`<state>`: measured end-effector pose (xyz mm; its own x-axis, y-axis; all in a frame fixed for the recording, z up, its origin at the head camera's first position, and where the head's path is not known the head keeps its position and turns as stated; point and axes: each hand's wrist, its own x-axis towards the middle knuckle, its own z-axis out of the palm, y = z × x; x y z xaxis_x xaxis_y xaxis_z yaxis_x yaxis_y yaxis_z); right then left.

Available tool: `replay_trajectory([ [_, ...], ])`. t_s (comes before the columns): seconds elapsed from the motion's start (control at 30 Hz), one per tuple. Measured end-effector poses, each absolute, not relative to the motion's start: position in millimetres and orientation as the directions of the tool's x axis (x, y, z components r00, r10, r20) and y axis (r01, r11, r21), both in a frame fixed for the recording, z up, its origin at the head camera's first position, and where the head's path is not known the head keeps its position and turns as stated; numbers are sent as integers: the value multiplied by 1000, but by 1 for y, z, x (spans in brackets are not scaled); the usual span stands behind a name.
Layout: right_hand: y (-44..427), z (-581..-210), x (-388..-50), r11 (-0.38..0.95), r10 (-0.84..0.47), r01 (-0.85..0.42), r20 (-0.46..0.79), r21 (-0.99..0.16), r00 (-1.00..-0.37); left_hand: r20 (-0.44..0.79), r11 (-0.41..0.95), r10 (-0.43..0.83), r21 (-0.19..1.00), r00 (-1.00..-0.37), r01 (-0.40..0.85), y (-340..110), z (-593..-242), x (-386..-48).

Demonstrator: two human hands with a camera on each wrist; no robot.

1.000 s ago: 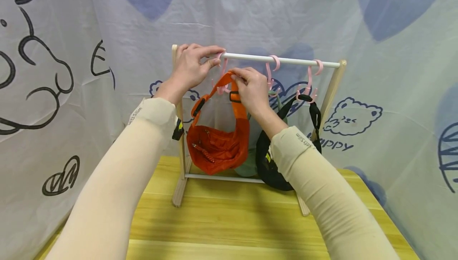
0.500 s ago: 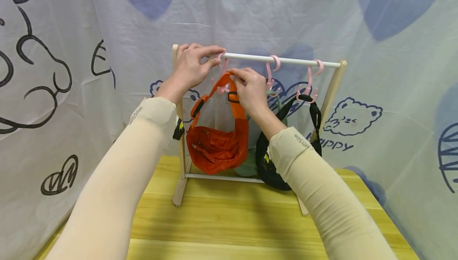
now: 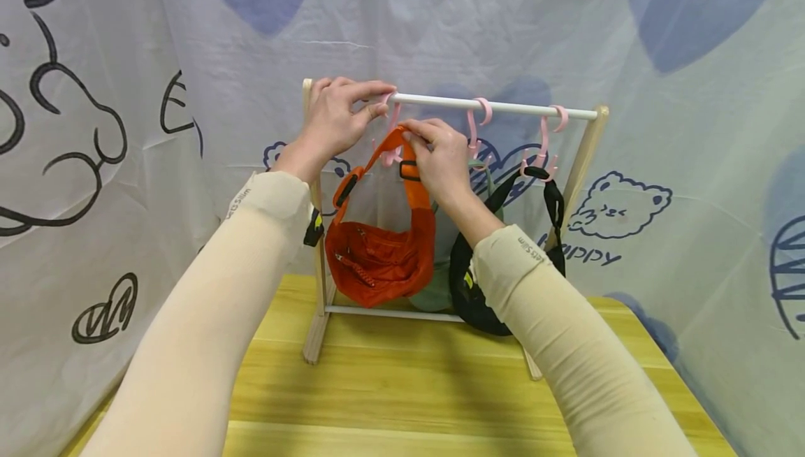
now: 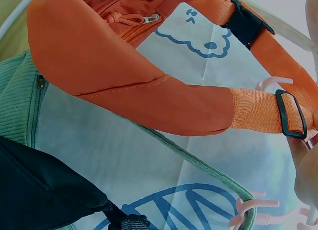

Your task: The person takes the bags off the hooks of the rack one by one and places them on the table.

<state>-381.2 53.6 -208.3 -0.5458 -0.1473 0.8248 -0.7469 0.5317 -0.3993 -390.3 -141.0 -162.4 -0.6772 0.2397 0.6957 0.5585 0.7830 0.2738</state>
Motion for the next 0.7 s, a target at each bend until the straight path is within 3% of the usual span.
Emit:
replay_trajectory([
  [0.33,54,-209,-380,485,-140,-779,845,-397,-517,689,788,230,283,-687,547,-142,-162,-391],
  [0.7,52,-212,-378,451,-137,-824,885,-344,-445,698,777,233,286,-677,561,-144,-162,-392],
])
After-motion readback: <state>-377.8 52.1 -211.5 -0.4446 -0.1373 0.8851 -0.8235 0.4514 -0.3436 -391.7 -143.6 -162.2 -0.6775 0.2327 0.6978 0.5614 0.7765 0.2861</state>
